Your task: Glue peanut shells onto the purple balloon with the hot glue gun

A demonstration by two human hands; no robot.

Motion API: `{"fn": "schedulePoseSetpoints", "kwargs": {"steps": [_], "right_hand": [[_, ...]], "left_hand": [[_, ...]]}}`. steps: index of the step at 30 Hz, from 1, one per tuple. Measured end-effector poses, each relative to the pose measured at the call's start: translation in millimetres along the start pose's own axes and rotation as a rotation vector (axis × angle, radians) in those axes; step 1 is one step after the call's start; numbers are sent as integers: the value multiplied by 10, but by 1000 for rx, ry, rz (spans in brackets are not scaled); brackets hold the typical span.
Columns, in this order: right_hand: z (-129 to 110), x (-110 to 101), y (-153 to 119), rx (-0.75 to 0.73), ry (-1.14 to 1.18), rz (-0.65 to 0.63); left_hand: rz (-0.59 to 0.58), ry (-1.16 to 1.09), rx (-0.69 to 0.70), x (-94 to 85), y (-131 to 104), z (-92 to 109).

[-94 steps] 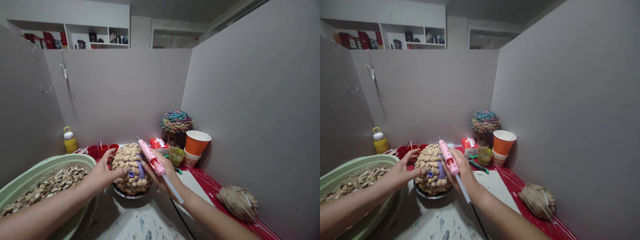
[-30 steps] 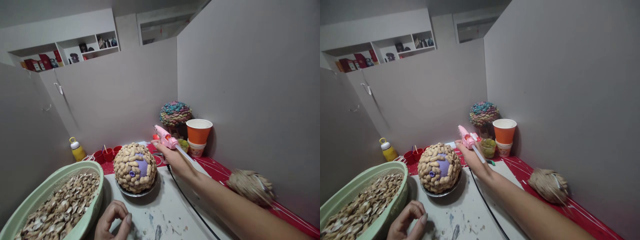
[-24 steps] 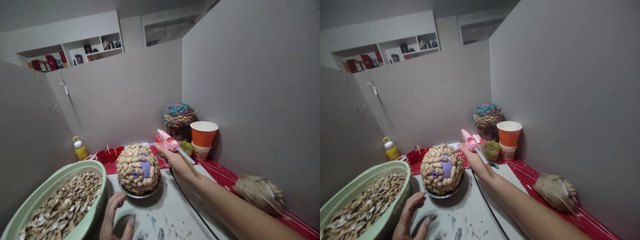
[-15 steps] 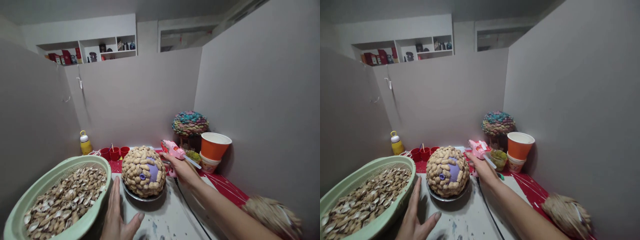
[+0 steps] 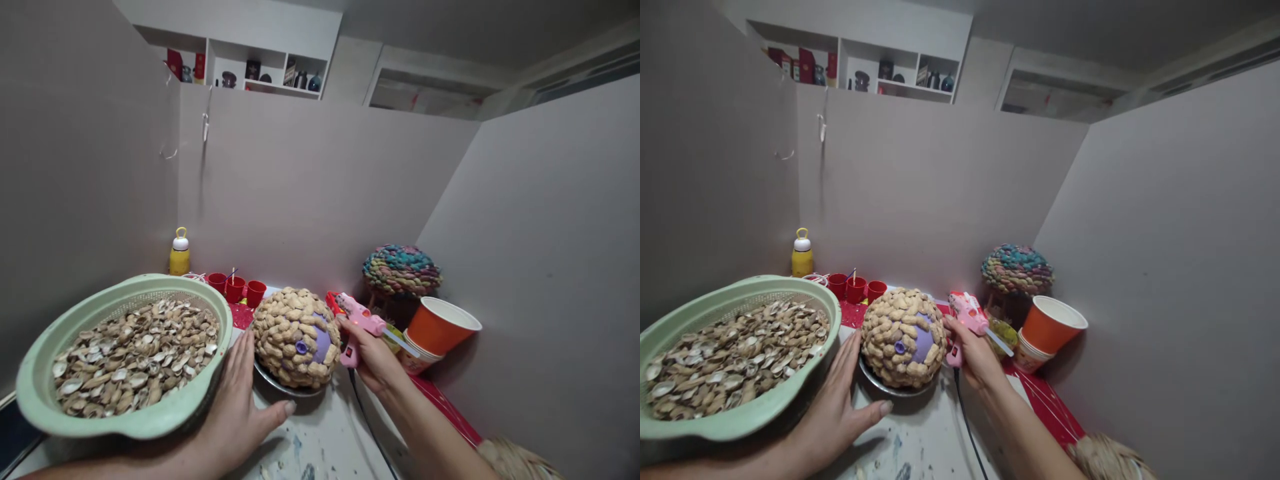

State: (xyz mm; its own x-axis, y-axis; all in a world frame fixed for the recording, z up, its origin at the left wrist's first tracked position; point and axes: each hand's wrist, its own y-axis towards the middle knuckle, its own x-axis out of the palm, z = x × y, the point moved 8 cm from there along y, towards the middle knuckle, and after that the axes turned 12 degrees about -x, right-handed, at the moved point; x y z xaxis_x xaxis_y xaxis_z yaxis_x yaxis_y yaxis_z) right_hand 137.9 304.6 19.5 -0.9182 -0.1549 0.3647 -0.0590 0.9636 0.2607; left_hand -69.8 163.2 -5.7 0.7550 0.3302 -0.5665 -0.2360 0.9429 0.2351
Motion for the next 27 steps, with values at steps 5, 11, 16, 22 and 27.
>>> {"fn": "schedulePoseSetpoints", "kwargs": {"steps": [5, 11, 16, 22, 27], "right_hand": [[28, -31, 3, 40, 40, 33], [-60, 7, -13, 26, 93, 75], [-44, 13, -16, 55, 124, 69], [18, 59, -15, 114, 134, 11], [35, 52, -5, 122, 128, 3]], "left_hand": [[-27, 13, 19, -11, -8, 52], [-10, -7, 106, -95, -43, 213], [-8, -41, 144, -153, -69, 320], [10, -112, 188, -194, -146, 399], [13, -102, 193, -205, -125, 404]]}}
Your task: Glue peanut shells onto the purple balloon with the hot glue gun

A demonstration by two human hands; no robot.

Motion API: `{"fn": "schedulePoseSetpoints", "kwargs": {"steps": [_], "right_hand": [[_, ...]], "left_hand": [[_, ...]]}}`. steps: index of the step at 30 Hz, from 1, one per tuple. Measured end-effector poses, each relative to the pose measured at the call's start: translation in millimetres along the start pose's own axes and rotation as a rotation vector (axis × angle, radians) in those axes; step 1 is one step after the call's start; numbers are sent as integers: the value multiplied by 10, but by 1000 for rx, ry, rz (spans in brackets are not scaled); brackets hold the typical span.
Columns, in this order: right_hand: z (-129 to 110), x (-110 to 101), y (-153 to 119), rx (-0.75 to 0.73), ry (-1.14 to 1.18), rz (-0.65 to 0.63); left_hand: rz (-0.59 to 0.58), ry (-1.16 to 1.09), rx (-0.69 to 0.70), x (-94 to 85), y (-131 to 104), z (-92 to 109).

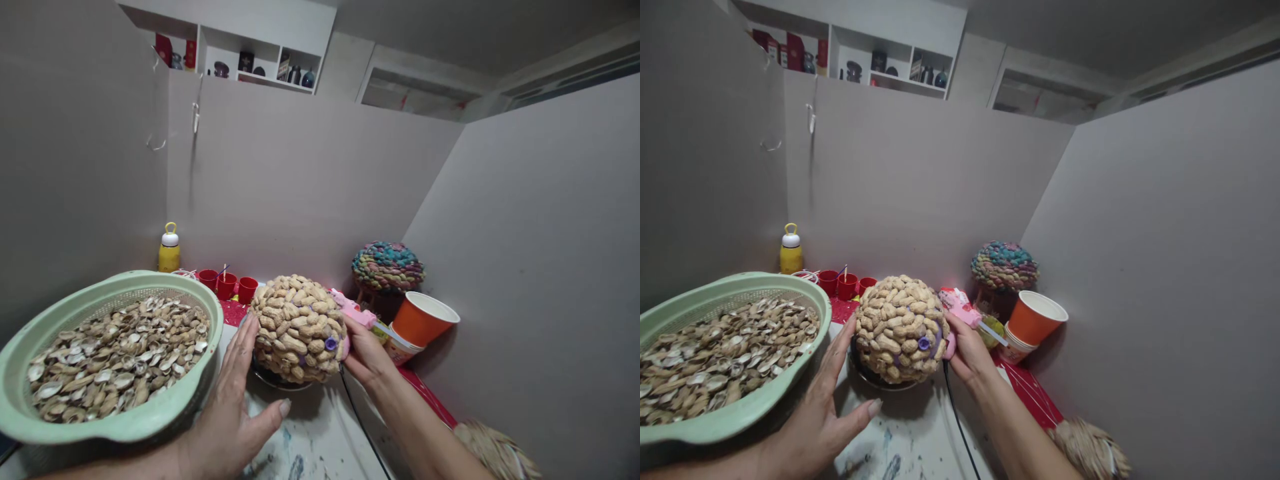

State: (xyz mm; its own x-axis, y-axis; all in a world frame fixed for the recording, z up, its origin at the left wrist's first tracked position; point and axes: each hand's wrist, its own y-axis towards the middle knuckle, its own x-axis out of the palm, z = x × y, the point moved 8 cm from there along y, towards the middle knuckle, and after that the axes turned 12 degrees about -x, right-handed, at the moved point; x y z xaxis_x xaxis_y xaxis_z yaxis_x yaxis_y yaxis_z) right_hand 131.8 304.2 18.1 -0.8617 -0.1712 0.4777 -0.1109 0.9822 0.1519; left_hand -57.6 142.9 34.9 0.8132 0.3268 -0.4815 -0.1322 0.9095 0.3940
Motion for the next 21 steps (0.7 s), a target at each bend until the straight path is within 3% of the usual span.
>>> {"fn": "schedulePoseSetpoints", "kwargs": {"steps": [13, 21], "right_hand": [[-165, 51, -45, -108, 23, 65], [-307, 111, -79, -172, 24, 59]], "left_hand": [[-10, 75, -34, -18, 93, -57], [-52, -41, -98, 29, 126, -216]]}}
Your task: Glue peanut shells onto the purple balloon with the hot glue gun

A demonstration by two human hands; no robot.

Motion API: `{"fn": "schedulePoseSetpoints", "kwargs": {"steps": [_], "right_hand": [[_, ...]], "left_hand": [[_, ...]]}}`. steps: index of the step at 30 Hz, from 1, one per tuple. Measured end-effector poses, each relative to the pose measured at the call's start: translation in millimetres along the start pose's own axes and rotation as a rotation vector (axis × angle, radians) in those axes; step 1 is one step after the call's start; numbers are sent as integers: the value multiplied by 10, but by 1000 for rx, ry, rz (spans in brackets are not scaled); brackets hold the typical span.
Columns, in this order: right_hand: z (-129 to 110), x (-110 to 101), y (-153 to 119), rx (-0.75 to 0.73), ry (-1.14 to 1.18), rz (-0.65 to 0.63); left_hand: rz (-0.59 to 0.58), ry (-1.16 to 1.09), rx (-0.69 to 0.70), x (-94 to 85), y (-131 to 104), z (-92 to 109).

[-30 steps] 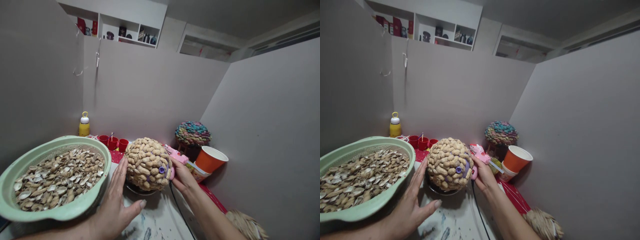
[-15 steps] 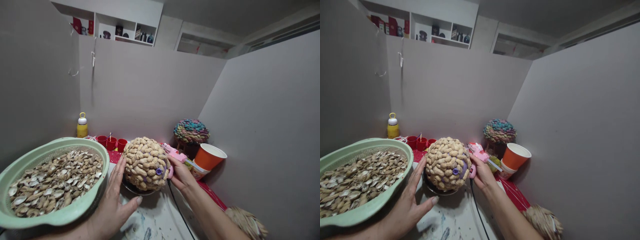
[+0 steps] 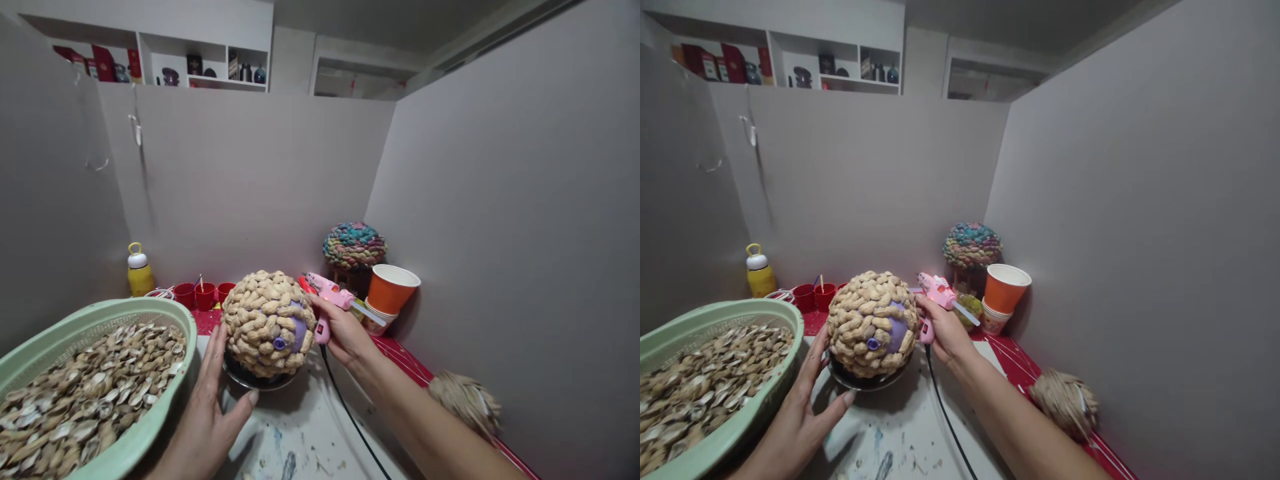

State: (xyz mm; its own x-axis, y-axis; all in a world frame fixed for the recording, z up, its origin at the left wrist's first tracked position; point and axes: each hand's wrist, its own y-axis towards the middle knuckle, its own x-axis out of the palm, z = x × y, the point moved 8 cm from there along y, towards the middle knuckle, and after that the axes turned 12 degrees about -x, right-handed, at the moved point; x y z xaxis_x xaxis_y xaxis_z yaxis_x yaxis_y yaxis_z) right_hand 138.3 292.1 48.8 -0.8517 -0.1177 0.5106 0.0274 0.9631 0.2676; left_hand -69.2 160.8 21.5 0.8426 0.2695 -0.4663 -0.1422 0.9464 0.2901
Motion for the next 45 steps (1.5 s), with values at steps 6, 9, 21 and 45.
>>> {"fn": "schedulePoseSetpoints", "kwargs": {"steps": [6, 9, 21, 45], "right_hand": [[-169, 57, -33, -104, -15, 23], [-269, 95, -68, -161, -46, 18], [-386, 109, -131, -293, -153, -14], [-165, -6, -70, -102, -101, 100]], "left_hand": [[76, 0, 19, -75, 52, -51], [88, -33, -2, -111, 78, -27], [-149, -362, -266, -15, 190, -102], [-282, -477, -382, 97, 67, -20]]}}
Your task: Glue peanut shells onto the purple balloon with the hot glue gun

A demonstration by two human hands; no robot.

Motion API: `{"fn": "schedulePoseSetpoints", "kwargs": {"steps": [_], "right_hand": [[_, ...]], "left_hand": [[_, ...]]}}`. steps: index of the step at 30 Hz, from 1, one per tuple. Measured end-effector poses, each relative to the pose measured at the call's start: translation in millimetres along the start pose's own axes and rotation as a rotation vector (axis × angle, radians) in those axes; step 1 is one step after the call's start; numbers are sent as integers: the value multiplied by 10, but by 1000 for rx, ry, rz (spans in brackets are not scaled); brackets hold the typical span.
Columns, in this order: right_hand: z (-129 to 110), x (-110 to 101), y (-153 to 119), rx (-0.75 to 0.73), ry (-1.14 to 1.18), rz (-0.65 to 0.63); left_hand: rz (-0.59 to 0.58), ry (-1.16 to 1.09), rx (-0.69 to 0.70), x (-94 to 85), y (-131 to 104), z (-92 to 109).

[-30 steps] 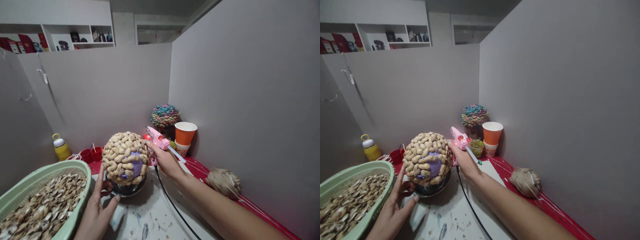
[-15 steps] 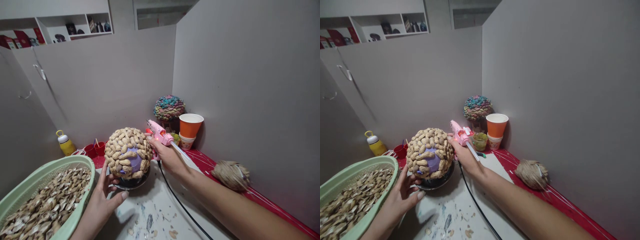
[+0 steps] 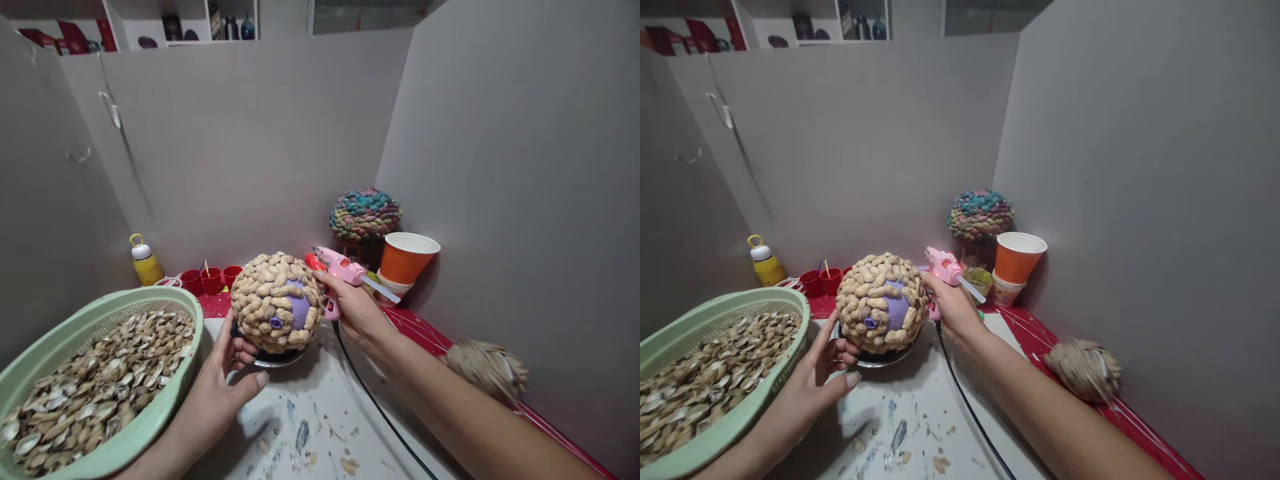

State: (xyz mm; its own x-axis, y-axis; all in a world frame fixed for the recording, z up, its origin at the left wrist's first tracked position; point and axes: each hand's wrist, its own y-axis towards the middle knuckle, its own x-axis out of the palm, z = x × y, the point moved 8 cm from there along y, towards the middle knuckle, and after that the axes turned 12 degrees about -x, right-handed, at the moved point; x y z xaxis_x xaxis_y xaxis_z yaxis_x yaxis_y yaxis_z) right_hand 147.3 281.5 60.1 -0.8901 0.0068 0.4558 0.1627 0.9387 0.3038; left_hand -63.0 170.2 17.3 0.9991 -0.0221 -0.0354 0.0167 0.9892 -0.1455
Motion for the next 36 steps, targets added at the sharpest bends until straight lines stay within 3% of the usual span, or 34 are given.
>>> {"fn": "schedulePoseSetpoints", "kwargs": {"steps": [6, 10, 17, 24, 31, 36], "right_hand": [[-63, 42, -58, -40, -34, -51], [-133, 94, -138, -89, -97, -97], [-551, 245, -389, -428, -297, -190], [-983, 384, -655, -782, -564, -264], [-1195, 473, -770, -945, -589, -306], [-1219, 473, -782, -986, -591, -309]], "left_hand": [[-9, -76, -12, 7, -23, 35], [52, -217, -26, -1, -55, 92], [176, -304, -150, -89, 38, -28], [54, -446, -121, 141, -56, 166], [48, -513, -72, 293, -102, 323], [67, -527, -17, 300, -84, 388]]}}
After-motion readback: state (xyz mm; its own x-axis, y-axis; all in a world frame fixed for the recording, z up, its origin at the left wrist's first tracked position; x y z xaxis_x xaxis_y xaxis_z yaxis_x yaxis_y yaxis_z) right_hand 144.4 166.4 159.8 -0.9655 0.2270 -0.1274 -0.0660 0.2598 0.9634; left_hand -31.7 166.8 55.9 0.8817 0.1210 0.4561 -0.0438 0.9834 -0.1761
